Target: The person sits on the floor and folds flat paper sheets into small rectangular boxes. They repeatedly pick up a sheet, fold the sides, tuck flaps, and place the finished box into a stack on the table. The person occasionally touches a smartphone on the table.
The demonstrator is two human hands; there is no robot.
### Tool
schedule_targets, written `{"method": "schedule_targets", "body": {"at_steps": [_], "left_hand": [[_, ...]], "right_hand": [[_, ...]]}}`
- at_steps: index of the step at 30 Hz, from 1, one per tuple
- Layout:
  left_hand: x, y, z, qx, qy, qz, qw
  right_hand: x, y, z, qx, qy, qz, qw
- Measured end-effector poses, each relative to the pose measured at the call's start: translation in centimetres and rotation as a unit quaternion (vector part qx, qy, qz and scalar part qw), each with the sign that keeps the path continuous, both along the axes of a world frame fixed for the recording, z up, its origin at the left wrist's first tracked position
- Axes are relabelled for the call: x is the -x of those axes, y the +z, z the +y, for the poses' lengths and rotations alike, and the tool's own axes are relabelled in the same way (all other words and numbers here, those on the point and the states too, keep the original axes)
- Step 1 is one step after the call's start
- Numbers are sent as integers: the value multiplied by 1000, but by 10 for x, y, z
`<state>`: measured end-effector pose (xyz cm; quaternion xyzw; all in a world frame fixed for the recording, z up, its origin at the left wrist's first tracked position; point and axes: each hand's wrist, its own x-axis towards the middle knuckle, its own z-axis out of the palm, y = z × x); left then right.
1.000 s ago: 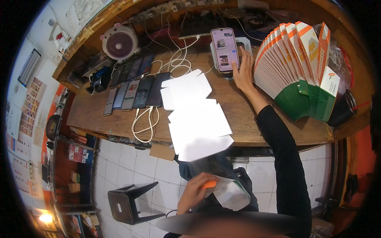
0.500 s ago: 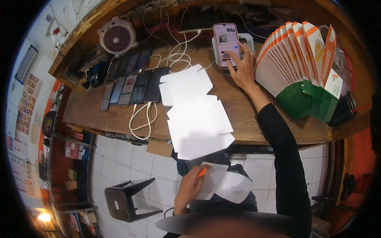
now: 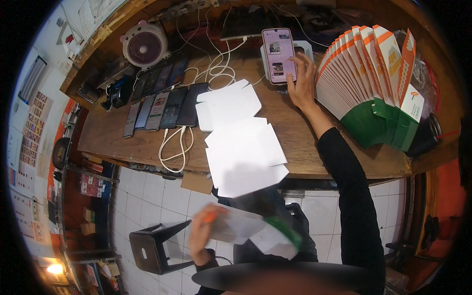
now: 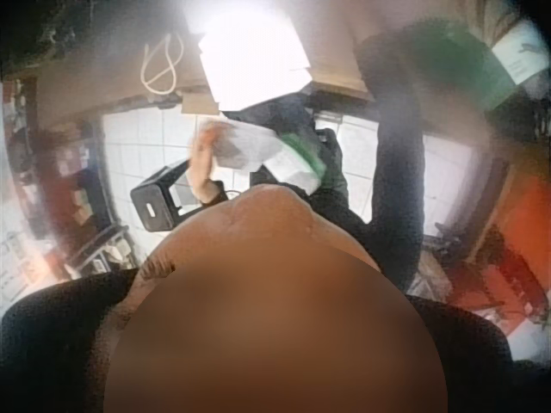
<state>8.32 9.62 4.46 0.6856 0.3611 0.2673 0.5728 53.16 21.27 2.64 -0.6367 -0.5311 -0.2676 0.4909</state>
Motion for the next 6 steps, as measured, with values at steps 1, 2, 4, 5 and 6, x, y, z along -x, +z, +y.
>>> {"method": "schedule_targets", "body": {"at_steps": [1,2,4,5,6], "left_hand": [[11,7,10,16,83,21,996],[17,13,20,-78,140,-10,987],[26,29,42,-213,265,-43,939],[30,39,53,-261,334,-30,905],[31,47,63,-287,355,-84,886]], "right_hand": [[-1,-1,0,0,2,11,1000],[-3,-1,1,-3,4,19,1000],[-5,-3,4,-6,-1,29,1000],[-6,-6,5,-8,-6,34,999],[-8,-8,7,-1,-5,38,999]]}}
